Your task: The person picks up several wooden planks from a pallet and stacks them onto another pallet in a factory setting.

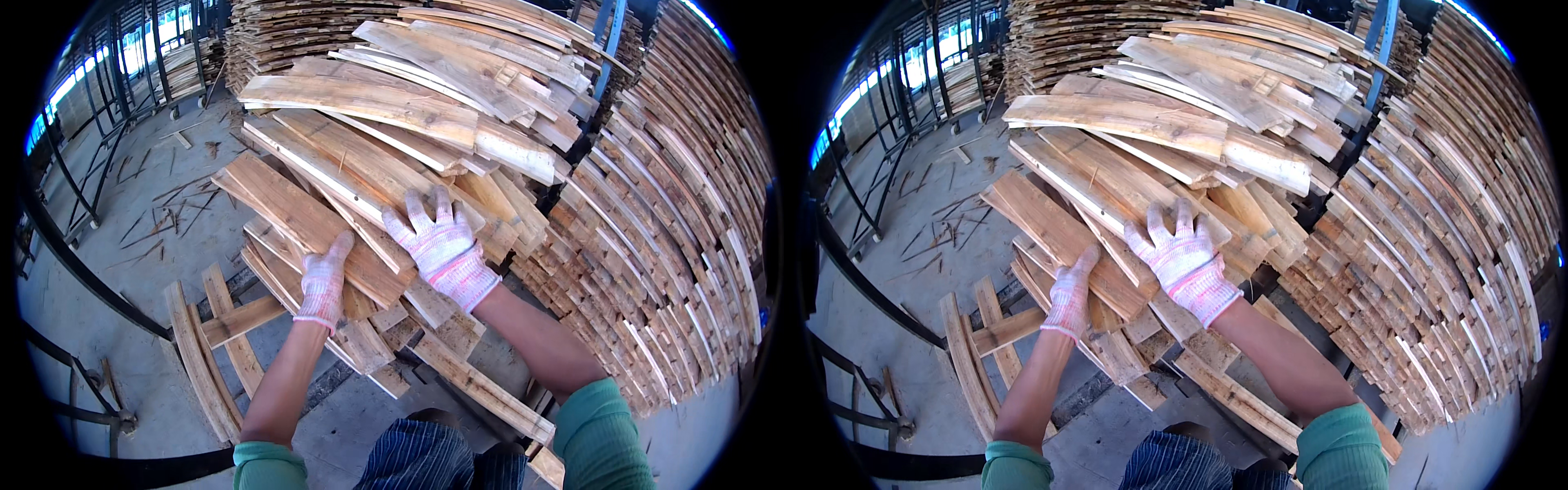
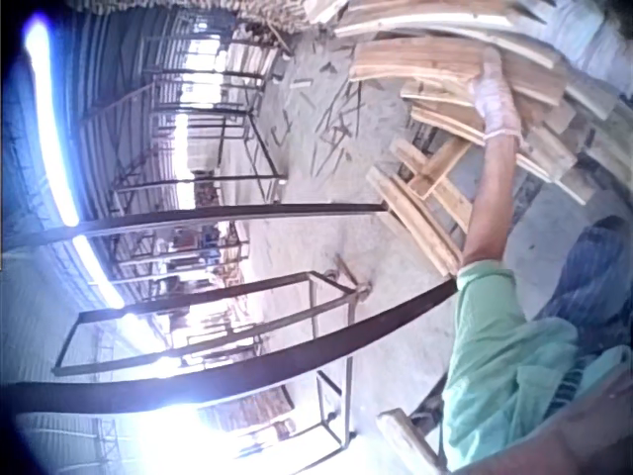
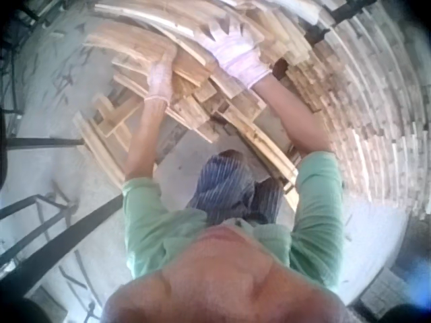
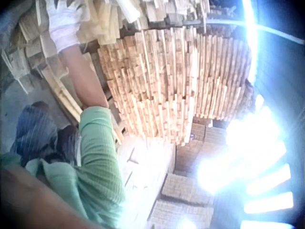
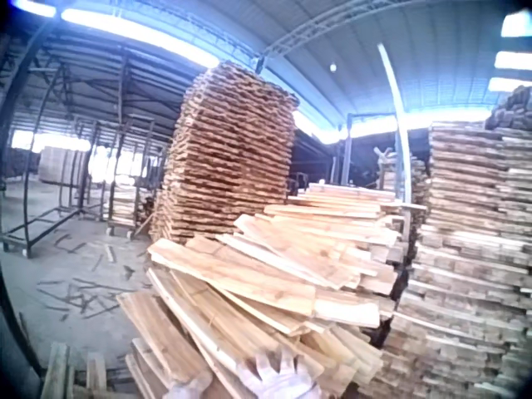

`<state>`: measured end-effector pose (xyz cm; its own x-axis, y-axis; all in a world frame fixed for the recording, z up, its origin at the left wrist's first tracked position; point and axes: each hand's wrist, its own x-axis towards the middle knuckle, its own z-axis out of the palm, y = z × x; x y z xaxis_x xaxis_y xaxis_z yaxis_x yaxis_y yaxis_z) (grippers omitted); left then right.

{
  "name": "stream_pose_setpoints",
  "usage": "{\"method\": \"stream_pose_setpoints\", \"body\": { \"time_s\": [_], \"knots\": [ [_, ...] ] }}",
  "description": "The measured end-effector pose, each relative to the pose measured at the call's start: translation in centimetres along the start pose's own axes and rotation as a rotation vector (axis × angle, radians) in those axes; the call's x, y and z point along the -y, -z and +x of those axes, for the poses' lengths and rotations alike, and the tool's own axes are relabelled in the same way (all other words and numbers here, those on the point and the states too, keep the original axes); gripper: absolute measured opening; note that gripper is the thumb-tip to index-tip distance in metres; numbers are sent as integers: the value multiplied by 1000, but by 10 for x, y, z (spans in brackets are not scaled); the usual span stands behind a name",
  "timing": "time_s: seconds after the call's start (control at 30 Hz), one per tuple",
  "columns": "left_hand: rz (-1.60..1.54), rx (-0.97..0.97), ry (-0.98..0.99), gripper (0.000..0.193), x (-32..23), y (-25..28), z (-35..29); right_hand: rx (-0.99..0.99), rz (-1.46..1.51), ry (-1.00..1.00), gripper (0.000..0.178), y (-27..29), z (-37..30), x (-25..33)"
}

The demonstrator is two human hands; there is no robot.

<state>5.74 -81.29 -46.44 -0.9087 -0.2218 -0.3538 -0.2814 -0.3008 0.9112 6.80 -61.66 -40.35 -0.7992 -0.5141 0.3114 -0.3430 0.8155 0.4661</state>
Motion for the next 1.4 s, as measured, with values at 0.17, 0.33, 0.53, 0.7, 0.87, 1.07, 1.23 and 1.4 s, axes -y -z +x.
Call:
{"method": "stream_pose_setpoints", "body": {
  "time_s": [0.17, 0.33, 0.53, 0.7, 0.87, 1.07, 1.23, 1.4],
  "knots": [
    [-157, 119, 2, 72, -5, -8, -4, -50, 7, -88, 56, 0, 0, -3],
    [-257, 264, -54, 58, 1, 26, -8, -60, 276, -56, 47, 53, 9, 20],
    [-220, 519, 5, 77, 76, 101, -145, -448, 28, -197, 45, 90, -167, 117],
    [-479, 573, 140, 92, 118, 82, -160, -393, -85, -180, 39, 82, -215, 110],
    [-544, 469, 117, 98, 138, 81, -116, -266, -64, -84, 39, 92, -223, 116],
    [-426, 372, 71, 104, 147, 83, -110, 1, 405, 117, 49, 136, -231, 95],
    [-401, 371, 147, 104, 139, 77, -115, 347, 868, -403, 103, 111, -135, 23],
    [-396, 257, 172, 90, 147, 71, -134, 323, 1466, -468, 128, 16, -140, 39]
  ]
}}
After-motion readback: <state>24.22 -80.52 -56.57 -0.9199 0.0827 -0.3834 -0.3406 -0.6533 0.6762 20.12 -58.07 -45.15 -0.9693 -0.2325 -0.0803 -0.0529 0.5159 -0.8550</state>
